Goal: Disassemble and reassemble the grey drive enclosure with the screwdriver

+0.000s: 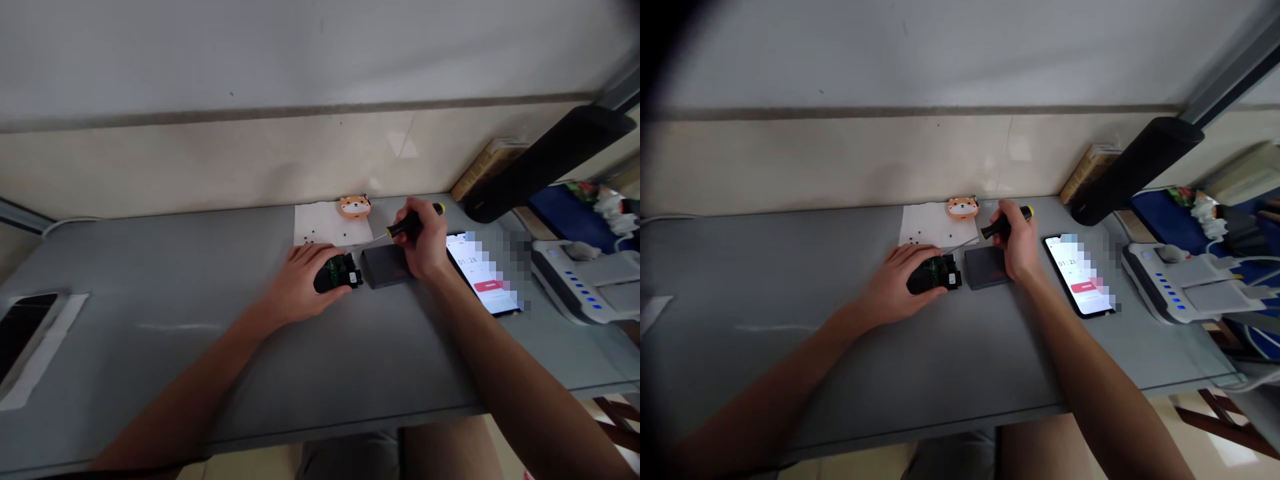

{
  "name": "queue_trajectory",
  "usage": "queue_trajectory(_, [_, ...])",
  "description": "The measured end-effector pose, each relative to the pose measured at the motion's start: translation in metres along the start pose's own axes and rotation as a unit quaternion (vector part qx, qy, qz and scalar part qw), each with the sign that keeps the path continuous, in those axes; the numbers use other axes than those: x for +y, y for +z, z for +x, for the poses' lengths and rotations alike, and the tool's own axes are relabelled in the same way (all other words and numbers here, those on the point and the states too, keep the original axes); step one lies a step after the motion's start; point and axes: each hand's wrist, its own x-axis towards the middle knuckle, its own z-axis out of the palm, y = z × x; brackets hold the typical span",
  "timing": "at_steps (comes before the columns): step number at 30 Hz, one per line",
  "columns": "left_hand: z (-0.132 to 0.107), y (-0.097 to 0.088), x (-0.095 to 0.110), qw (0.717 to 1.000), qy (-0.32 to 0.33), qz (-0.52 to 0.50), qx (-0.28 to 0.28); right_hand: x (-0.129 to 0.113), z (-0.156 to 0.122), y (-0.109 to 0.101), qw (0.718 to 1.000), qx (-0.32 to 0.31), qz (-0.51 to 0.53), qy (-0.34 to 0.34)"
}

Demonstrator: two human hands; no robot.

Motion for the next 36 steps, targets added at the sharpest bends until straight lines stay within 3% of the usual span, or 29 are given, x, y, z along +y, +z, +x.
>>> queue_trajectory(8, [0.001, 0.005, -0.008, 0.99, 0.04, -0.063, 0.119, 0.0, -0.01, 0.008, 0.999, -0.025, -0.026, -0.007])
queue_trajectory(16, [0.003, 0.004, -0.012, 0.986, 0.06, -0.075, 0.139, 0.006, -0.013, 0.008, 0.997, -0.044, -0.058, -0.012])
queue_trajectory(20, [0.003, 0.002, -0.012, 0.985, 0.087, -0.008, 0.148, -0.005, -0.018, 0.01, 0.988, -0.056, -0.121, -0.08])
queue_trajectory(26, [0.001, -0.004, 0.0, 0.968, 0.133, 0.118, 0.178, -0.025, -0.035, 0.015, 0.946, -0.042, -0.203, -0.25])
queue_trajectory(31, [0.001, -0.005, 0.007, 0.962, 0.151, 0.127, 0.188, -0.026, -0.043, 0.016, 0.925, -0.06, -0.213, -0.31])
queue_trajectory(36, [0.001, -0.001, 0.009, 0.971, 0.113, 0.047, 0.204, -0.025, -0.044, 0.019, 0.913, -0.041, -0.186, -0.36])
